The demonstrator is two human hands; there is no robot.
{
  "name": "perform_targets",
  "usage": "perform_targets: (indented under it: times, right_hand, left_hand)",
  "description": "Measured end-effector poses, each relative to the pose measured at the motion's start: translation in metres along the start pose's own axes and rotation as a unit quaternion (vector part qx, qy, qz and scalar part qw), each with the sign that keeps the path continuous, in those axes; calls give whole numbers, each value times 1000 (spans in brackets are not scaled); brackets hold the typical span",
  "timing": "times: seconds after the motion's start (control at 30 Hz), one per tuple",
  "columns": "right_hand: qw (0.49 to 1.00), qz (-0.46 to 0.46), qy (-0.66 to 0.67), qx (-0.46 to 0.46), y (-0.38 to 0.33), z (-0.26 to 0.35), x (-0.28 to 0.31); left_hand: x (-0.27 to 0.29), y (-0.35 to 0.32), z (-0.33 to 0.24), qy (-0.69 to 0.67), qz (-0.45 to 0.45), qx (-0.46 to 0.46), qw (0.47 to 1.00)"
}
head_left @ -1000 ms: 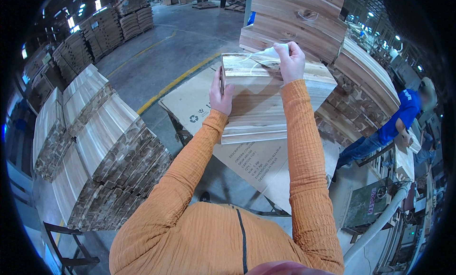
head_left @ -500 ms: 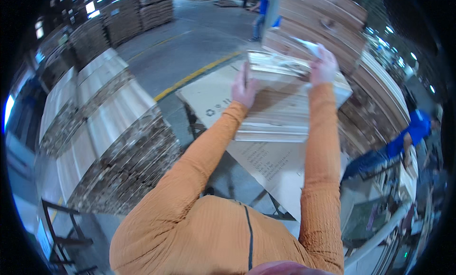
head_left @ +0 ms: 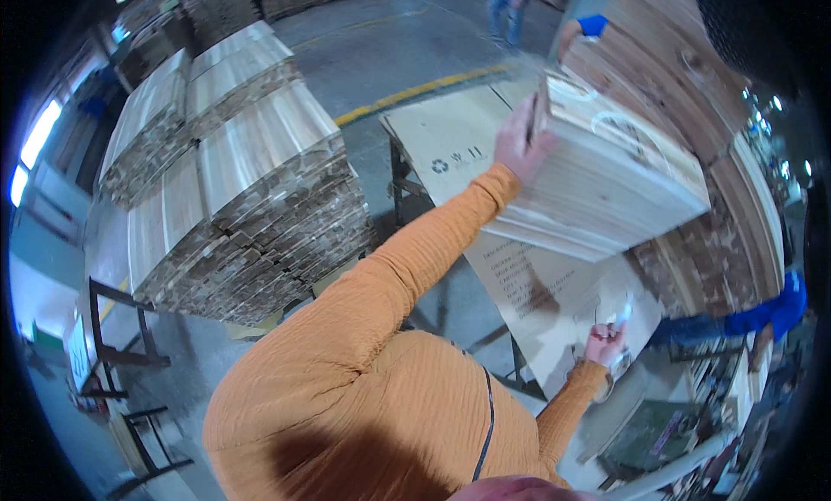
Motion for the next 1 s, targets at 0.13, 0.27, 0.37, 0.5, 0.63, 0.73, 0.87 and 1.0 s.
perform_targets:
  times: [0.13, 0.27, 0.37, 0.5, 0.63, 0.73, 0.87, 1.0]
  right_hand:
    - [981, -133, -110, -83, -24, -38, 55]
    - [951, -109, -268, -104, -31, -47, 52]
    - [930, -105, -330, -121, -28, -43, 52]
    - [921, -164, -346, -70, -25, -41, 51]
    - [919, -149, -364, 20, -27, -32, 45]
    - [929, -114, -344, 74, -13, -19, 26]
    - [942, -68, -304, 126, 3, -2, -26]
    - [945, -48, -276, 171, 3, 14, -72]
  left_hand:
    - [11, 6, 16, -15, -1, 0, 1000]
    - [12, 3, 22, -95, 2, 21, 995]
    - [4, 0, 20, -107, 11, 19, 994]
    - [7, -6, 5, -69, 16, -16, 997]
    - [10, -16, -12, -56, -7, -39, 998]
    - [10, -26, -19, -44, -16, -50, 998]
    - [12, -47, -26, -24, 4, -72, 997]
    - [13, -69, -38, -3, 31, -83, 996]
Point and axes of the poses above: each hand's wrist, its own y-axis towards the middle knuckle, its own x-axis out of the back of the hand, z = x × y, the point moved 5 cm from there along y, towards the middle knuckle, and after that the axes turned 9 degrees about z, right-handed, at the moved point
